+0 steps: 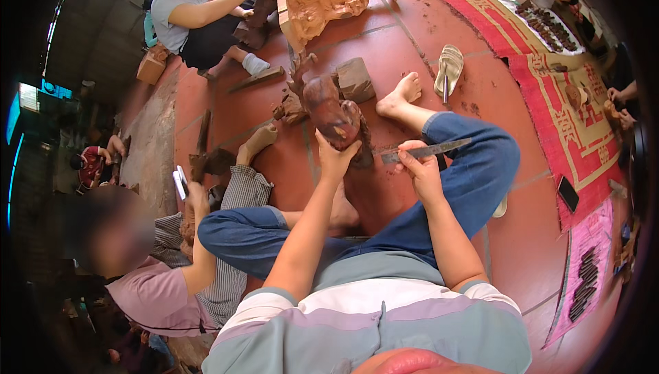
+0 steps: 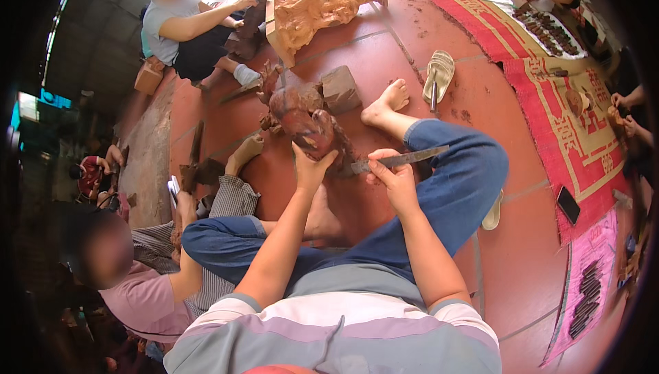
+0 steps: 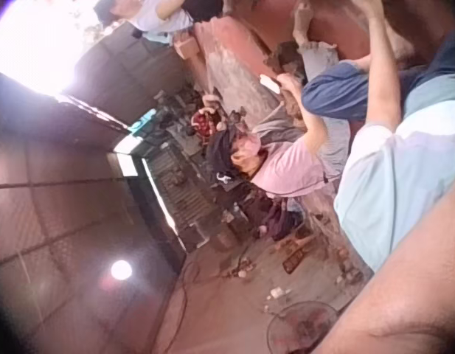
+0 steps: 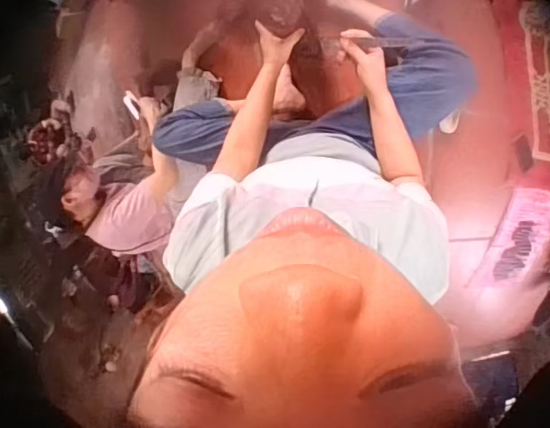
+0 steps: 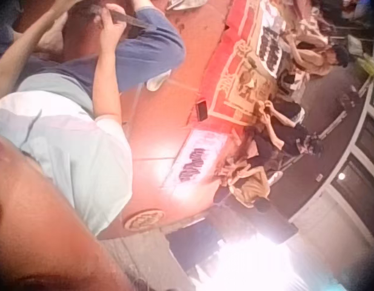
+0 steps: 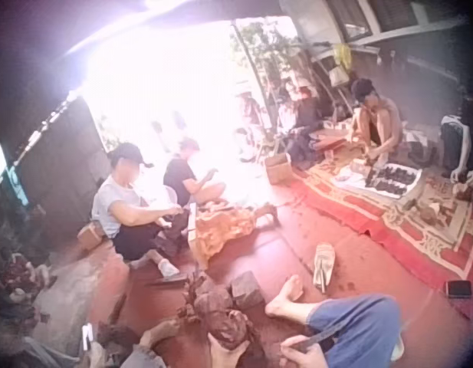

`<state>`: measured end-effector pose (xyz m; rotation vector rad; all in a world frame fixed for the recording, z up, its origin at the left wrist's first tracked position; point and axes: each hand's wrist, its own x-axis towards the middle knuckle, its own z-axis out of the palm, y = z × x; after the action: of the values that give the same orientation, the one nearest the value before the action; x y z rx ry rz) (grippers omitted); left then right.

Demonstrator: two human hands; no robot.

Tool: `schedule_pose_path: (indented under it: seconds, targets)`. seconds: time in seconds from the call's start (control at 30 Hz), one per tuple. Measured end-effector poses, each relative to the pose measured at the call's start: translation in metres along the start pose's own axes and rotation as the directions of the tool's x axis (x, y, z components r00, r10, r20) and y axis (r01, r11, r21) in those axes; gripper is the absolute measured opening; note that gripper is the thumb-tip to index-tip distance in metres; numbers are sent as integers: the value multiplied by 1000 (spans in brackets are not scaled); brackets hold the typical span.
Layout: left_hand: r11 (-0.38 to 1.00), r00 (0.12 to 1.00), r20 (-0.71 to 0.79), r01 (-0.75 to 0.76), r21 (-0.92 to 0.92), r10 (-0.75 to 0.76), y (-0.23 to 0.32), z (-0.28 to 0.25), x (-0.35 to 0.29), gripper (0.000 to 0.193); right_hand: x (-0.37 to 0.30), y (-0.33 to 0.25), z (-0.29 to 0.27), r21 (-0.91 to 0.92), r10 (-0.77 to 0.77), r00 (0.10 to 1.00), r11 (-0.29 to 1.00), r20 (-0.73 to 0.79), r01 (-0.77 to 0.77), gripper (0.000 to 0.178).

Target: The person sits on the floor and carves a small wooden object using a chisel. They hold the wood in their left hand and use the chisel in their right hand to shape the piece, occasionally rotating it to access different sides.

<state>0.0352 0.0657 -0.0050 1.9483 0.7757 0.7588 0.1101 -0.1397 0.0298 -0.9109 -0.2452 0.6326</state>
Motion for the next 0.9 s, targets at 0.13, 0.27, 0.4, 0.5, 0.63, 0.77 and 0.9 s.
schedule_pose_path:
  seconds: [0.13, 0.27, 0.4, 0.5, 0.63, 0.77, 0.9]
  targets:
    - [960, 999, 34, -33, 278, 25, -11, -10, 4, 102, -22, -12, 7, -32, -83, 996, 996, 25, 84, 6]
    - [973, 970, 243, 52, -226, 4, 12, -20, 7, 95, -36, -17, 5, -118, -278, 960, 953, 33, 279, 12]
    - [941, 973, 229, 86, -328, -9, 28, -51, 12, 81, -41, -17, 2, -132, -345, 937, 928, 59, 349, 20]
    - [955, 996, 63, -45, -294, 67, 83, -71, 17, 65, -41, -19, -2, -167, -359, 932, 918, 42, 361, 22]
    - [872, 872, -45, -489, -31, 488, 135, -92, 41, 42, -41, -19, -6, -169, -291, 957, 942, 12, 288, 24]
    - [607, 689, 238, -720, 337, 685, 151, -95, 84, 35, -35, -5, -13, -51, -201, 976, 979, -80, 197, 22]
    - [604, 725, 346, -688, 402, 596, 156, -78, 86, 50, -32, 4, -14, -89, -303, 942, 952, -144, 292, 15]
